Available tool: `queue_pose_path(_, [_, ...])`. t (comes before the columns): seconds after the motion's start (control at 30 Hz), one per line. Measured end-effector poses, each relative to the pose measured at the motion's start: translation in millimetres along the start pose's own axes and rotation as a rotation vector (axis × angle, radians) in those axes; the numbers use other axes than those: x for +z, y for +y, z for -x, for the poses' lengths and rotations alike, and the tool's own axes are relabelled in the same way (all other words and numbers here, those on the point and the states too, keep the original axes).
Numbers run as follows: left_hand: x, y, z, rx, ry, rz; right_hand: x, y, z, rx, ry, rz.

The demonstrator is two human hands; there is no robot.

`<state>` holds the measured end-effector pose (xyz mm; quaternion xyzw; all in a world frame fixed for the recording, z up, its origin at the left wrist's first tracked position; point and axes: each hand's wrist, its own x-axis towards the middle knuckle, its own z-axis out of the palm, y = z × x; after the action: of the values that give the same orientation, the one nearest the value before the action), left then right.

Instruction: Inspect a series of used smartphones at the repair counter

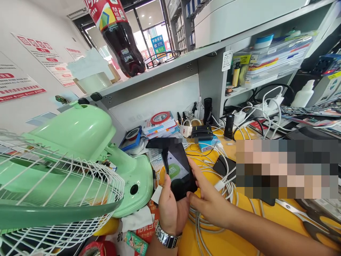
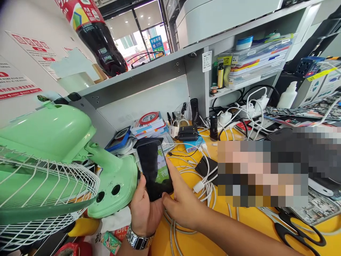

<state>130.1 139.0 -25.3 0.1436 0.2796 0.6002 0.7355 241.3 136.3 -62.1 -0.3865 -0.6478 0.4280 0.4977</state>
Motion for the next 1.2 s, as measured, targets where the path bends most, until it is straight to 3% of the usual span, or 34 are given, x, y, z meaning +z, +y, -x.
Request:
queue_pose_path(0.23, [-6.0, -1.0, -3.2, -0.027, -0.014, -0.004, -1.1, -0.8, -2.6, -0.002, -0.005, -0.003])
queue_pose_path(0.47, [-3.6, 0.6, -7.3, -0.074, 0.106, 0.047, -11.7, -2.5, -6.4, -0.064, -0.044, 0.231])
queue_pose_path(0.63, [-1.5, -1.2, -5.3, -0.065, 0.053, 0.004, -16.0, -6.8, -4.7, -0.126, -0.095, 0.541])
queue_pose_path(0.83, [-4.5, -7.8, -5.4, 0.081, -0.100, -0.075, -17.2, 0.9, -7.5, -0.264, -0.012, 0.490])
queue_pose_path(1.0, [-9.1, -7.9, -7.5, 0.086, -0.012, -0.087, -20.2, -8.1, -10.1, -0.270, 0.023, 0.351])
queue_pose_path(1.1, [-10.1, -1.1, -10.0, 0.039, 0.046, -0.096, -23.4, -23.8, -9.1, -0.313, -0.023, 0.386])
queue_pose_path(1.2, [-8.4, 6.1, -12.7, -0.039, 0.139, -0.103, -37.9, -41.4, -10.8, -0.311, 0.066, 0.524])
